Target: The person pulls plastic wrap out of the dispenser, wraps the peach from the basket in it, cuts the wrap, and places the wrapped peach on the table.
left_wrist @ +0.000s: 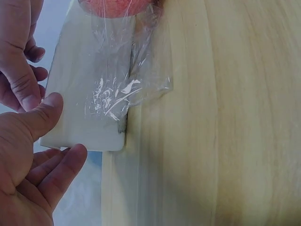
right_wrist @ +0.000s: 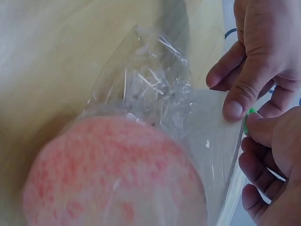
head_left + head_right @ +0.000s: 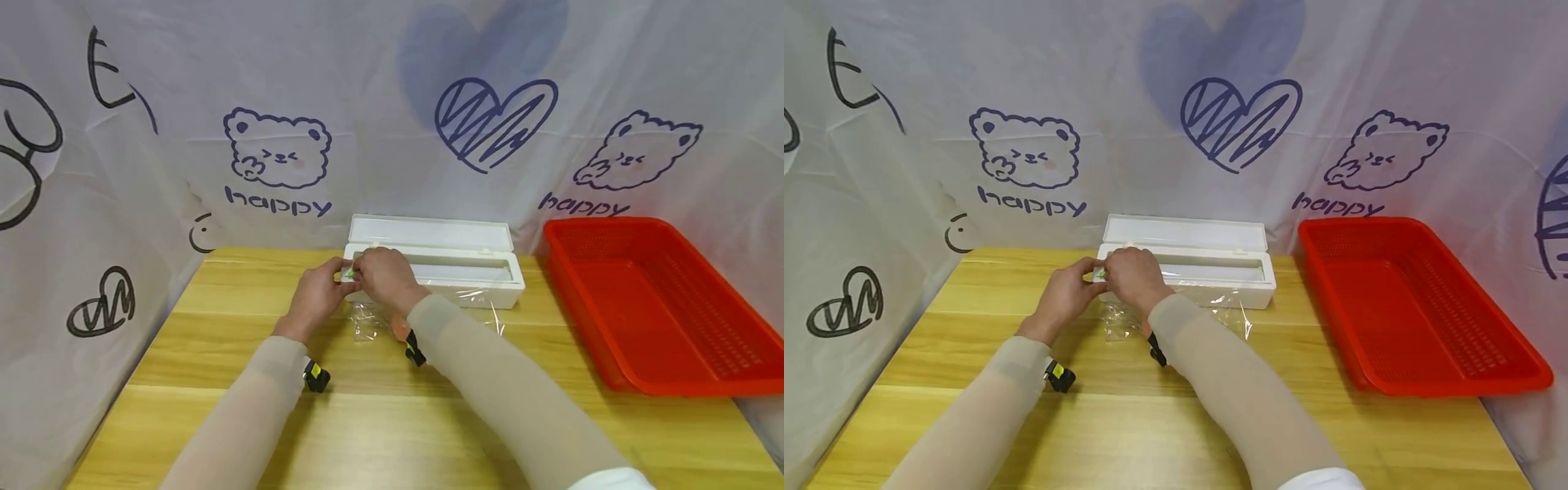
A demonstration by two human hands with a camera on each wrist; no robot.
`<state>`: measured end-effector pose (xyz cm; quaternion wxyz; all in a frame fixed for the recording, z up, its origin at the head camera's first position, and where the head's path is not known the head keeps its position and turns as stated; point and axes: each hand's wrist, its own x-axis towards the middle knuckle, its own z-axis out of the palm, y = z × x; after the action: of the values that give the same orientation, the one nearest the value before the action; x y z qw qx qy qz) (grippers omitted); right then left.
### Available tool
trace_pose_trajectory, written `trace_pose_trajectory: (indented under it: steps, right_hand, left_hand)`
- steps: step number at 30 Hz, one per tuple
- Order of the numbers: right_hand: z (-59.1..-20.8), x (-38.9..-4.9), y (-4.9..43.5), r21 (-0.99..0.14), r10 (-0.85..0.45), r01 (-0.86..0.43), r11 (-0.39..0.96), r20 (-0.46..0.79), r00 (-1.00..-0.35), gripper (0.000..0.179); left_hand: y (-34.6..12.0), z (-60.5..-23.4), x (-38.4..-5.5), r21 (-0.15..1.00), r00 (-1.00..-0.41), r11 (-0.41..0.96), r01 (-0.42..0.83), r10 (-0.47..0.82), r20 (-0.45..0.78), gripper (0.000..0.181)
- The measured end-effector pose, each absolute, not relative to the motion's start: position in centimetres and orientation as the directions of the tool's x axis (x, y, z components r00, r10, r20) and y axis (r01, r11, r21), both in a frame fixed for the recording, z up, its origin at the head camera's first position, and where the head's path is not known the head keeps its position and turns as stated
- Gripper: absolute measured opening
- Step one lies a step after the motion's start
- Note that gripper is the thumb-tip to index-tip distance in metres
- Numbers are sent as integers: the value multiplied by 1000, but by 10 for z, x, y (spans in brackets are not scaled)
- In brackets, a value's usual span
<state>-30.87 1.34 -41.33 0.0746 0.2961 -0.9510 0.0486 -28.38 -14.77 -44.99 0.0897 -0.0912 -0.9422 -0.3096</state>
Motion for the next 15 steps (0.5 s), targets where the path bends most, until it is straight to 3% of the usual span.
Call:
trace_pose_trajectory:
  steps: [8, 15]
  right_hand:
    - [-410, -308, 25, 40, -592, -594, 804, 151, -792, 14]
    - [-407, -306, 51, 24, -617, -621, 784, 135, -775, 11]
  left_hand:
    - [-147, -449, -286, 582, -974, 785, 212, 118, 195, 50]
    - [-149, -447, -284, 603, -983, 779, 170, 95, 155, 51]
